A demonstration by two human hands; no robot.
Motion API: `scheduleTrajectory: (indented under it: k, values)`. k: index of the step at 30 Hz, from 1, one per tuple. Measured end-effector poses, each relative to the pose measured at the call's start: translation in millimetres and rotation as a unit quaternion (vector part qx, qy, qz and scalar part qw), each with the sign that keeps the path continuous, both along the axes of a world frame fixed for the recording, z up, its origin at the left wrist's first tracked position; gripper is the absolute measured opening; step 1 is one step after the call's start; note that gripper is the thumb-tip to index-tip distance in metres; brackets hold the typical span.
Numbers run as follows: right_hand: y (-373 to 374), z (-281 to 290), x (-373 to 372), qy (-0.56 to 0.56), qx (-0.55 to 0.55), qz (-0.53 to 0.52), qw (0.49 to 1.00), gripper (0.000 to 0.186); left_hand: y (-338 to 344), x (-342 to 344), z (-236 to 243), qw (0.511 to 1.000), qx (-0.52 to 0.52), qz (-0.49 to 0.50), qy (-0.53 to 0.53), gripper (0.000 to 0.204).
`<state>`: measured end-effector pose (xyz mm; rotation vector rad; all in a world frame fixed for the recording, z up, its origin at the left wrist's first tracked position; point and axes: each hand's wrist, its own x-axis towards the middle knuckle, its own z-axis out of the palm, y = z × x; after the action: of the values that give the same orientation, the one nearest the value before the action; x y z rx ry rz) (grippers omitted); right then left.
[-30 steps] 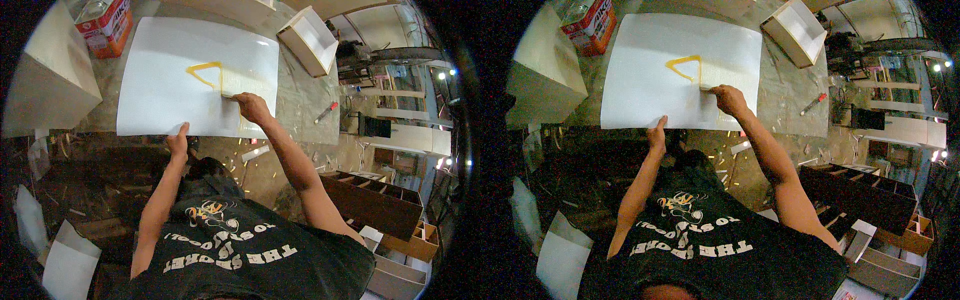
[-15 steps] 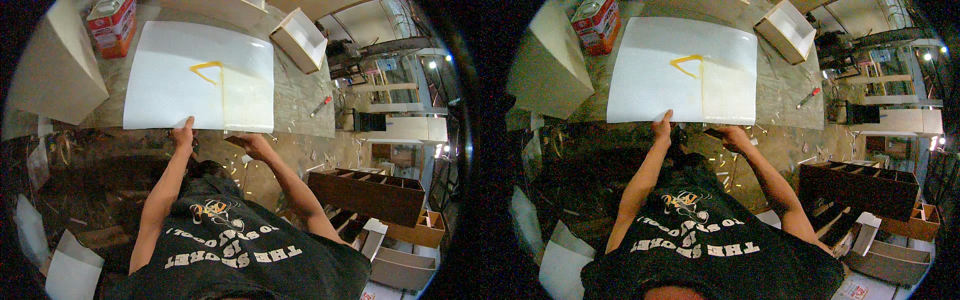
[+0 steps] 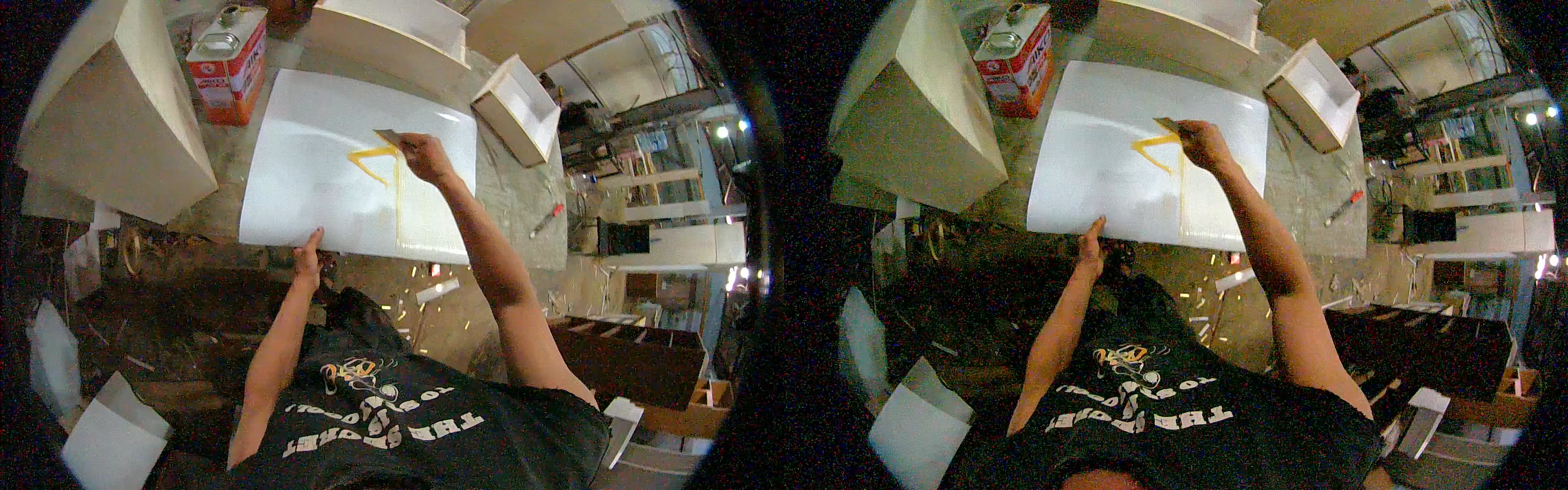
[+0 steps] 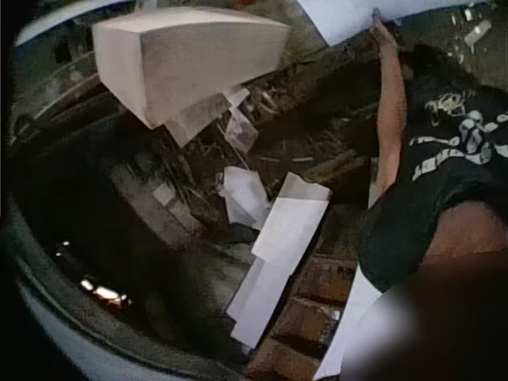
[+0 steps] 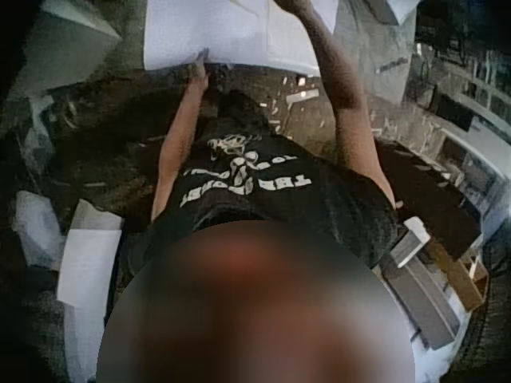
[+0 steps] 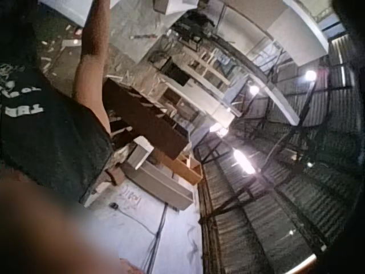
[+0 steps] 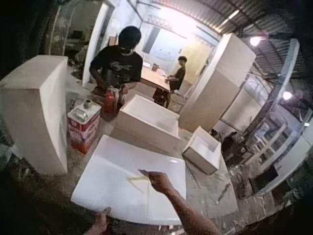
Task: The person pours a yellow liquid from a metal can onto a white rectangular wooden panel and spreads it evenly using a small rectangular block. The person repeats this process multiple times, flipping the panel to treat different areas.
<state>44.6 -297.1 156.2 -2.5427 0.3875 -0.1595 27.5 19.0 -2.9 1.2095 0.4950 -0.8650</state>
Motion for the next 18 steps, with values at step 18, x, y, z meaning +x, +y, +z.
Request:
scheduleTrajectory:
  k: [18]
  values:
    - [-42, -53, 52, 0.114, -0.173, 0.059, 0.977, 0.031, 2, -6, 1, 0.999, 0.027, -0.008, 0.030, 0.054]
